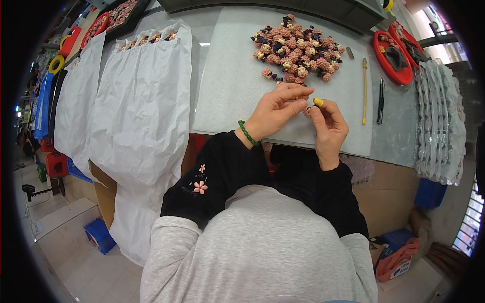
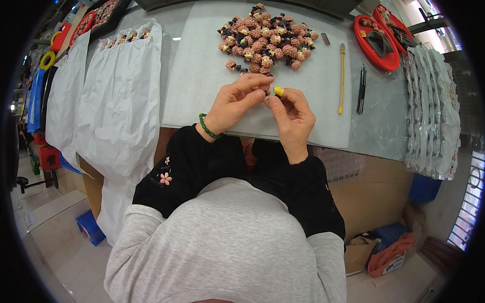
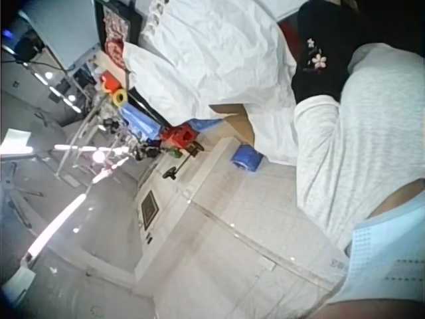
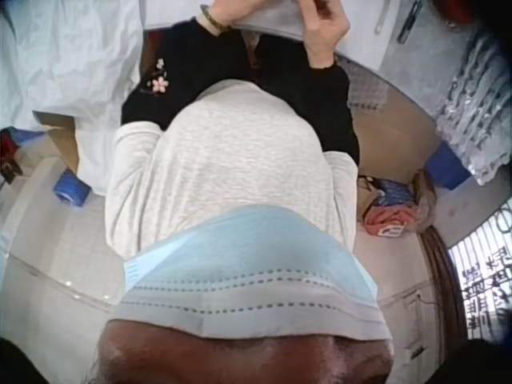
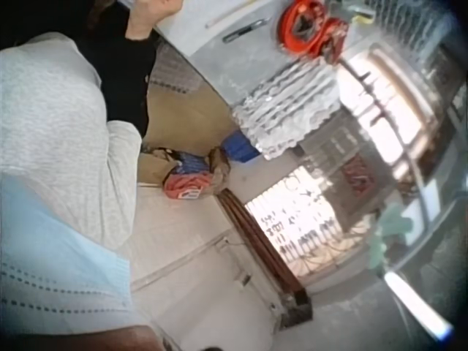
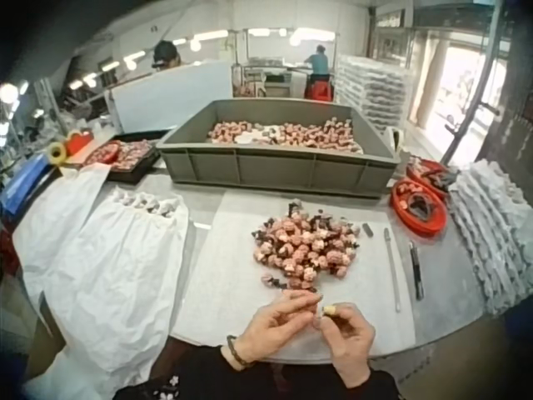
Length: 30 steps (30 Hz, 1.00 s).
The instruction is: Sorting small plastic components and placing them into clear molded plastic trays at a factory workbench.
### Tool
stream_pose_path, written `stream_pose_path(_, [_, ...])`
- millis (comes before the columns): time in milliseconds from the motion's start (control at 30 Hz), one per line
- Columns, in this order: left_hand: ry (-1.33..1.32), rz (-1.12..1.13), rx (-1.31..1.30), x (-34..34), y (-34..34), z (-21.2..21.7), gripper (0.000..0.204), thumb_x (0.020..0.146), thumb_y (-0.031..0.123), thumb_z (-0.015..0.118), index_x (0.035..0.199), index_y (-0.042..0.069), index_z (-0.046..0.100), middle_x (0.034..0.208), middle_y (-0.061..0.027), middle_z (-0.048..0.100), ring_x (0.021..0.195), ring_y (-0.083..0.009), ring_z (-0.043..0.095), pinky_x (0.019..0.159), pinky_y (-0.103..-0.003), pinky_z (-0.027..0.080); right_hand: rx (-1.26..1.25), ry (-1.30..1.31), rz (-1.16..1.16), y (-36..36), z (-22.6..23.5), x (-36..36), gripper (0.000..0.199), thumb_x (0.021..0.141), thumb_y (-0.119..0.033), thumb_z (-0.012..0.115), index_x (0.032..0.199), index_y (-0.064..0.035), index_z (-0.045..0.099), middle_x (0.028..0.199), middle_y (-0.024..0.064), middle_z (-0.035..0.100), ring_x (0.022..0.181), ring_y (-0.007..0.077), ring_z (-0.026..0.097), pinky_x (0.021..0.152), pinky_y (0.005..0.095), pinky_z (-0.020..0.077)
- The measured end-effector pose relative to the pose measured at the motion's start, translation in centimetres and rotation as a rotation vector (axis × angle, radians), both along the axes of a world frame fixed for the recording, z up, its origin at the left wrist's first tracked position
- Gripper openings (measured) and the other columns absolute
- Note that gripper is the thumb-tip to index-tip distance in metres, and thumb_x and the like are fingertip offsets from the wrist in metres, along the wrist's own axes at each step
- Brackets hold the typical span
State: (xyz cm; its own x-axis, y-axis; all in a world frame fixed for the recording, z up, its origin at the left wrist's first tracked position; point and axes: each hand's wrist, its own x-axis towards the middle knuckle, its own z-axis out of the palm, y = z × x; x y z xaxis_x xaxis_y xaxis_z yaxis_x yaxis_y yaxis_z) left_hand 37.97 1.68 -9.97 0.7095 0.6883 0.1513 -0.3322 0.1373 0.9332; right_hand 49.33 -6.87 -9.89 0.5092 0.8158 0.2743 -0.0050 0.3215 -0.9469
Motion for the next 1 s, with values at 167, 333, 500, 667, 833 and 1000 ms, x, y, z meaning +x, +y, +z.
stream_pose_path(167, [0.081, 0.025, 0.224, -1.6, -0.3, 0.5, 0.037, 0.077, -0.002, 0.058, 0.113, 0.001, 0.051, 0.105, -0.0055, 0.051, 0.088, -0.0118, 0.053, 0.079, -0.023, 0.044, 0.007, -0.036, -0.009, 0.4, -0.4, -1.1, 0.016, 0.077, 0.002, 0.059, 0.092, 0.0039, 0.055, 0.088, 0.0047, 0.054, 0.076, 0.0098, 0.055, 0.067, 0.0193, 0.0437])
stream_pose_path(333, [-0.004, -0.042, 0.05, -3.7, -1.5, 1.8, 0.036, 0.077, 0.002, 0.06, 0.112, 0.0, 0.051, 0.103, -0.0068, 0.056, 0.092, -0.0117, 0.053, 0.08, -0.025, 0.045, -0.162, -0.024, -0.056, -1.7, -0.2, -2.4, 0.027, 0.089, -0.02, 0.045, 0.101, 0.0027, 0.054, 0.093, 0.0063, 0.055, 0.081, 0.0119, 0.052, 0.072, 0.0234, 0.0422])
stream_pose_path(500, [0.048, 0.085, 0.189, -6.1, -1.0, 8.4, 0.038, 0.072, 0.007, 0.063, 0.108, -0.003, 0.053, 0.094, -0.0073, 0.058, 0.087, -0.0117, 0.055, 0.074, -0.024, 0.047, -0.164, 0.118, -0.036, -3.2, 2.0, -5.0, 0.037, 0.092, -0.027, 0.035, 0.105, 0.0043, 0.05, 0.091, 0.0083, 0.055, 0.077, 0.0136, 0.051, 0.066, 0.025, 0.0411])
stream_pose_path(667, [0.12, 0.595, 0.72, -11.1, 7.5, 16.3, 0.029, 0.07, 0.008, 0.063, 0.097, -0.003, 0.056, 0.082, -0.0049, 0.059, 0.074, -0.0097, 0.055, 0.067, -0.022, 0.047, -0.175, 0.119, 0.004, -3.5, 2.5, -6.3, 0.035, 0.092, -0.025, 0.035, 0.104, 0.0043, 0.051, 0.084, 0.0086, 0.055, 0.072, 0.0127, 0.05, 0.064, 0.0237, 0.0406])
stream_pose_path(833, [0.475, 1.104, 1.079, -20.8, 18.6, 15.9, 0.029, 0.065, 0.015, 0.058, 0.09, 0.001, 0.059, 0.068, -0.0107, 0.061, 0.064, -0.0231, 0.061, 0.063, -0.03, 0.049, -0.178, 0.113, 0.0, -2.8, 2.8, -6.7, 0.035, 0.092, -0.025, 0.035, 0.102, 0.0041, 0.052, 0.083, 0.0085, 0.055, 0.071, 0.0121, 0.05, 0.062, 0.023, 0.0401])
stream_pose_path(1000, [1.082, 1.208, 0.976, -34.2, 24.2, 10.0, 0.036, 0.067, 0.02, 0.059, 0.097, 0.002, 0.057, 0.076, -0.0118, 0.061, 0.072, -0.0249, 0.06, 0.067, -0.033, 0.047, -0.204, 0.107, 0.008, -1.3, 3.0, -6.9, 0.035, 0.092, -0.025, 0.035, 0.101, 0.0039, 0.052, 0.083, 0.0082, 0.055, 0.07, 0.012, 0.049, 0.061, 0.0226, 0.0397])
